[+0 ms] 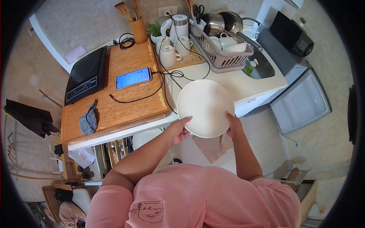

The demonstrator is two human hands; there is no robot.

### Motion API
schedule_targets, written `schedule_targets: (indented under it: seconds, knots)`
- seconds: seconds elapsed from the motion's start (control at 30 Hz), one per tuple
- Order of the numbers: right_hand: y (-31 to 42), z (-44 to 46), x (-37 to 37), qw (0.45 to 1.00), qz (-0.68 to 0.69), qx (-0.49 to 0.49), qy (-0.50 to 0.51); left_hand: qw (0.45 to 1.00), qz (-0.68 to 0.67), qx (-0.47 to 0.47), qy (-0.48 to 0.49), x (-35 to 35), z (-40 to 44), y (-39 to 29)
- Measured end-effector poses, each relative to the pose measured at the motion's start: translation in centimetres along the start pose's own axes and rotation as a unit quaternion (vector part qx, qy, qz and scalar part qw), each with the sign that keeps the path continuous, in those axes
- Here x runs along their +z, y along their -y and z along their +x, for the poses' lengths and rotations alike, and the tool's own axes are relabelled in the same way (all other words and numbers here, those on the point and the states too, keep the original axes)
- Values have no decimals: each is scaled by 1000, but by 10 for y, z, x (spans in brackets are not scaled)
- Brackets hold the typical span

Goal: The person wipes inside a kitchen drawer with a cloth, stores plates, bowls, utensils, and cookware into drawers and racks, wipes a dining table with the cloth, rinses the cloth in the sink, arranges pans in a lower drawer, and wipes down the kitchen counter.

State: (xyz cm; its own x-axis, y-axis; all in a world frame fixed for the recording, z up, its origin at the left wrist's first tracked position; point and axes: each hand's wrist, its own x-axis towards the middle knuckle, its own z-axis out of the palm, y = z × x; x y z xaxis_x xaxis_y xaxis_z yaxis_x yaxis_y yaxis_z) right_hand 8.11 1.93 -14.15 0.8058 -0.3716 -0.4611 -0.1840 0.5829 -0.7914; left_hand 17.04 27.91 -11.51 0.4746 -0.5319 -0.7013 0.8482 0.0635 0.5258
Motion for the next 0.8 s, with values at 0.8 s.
schedule_targets:
  seconds: [0.8]
  knots:
    - [-8,-127,-37,994,-36,98,17,992,117,-22,50,4,-78,49]
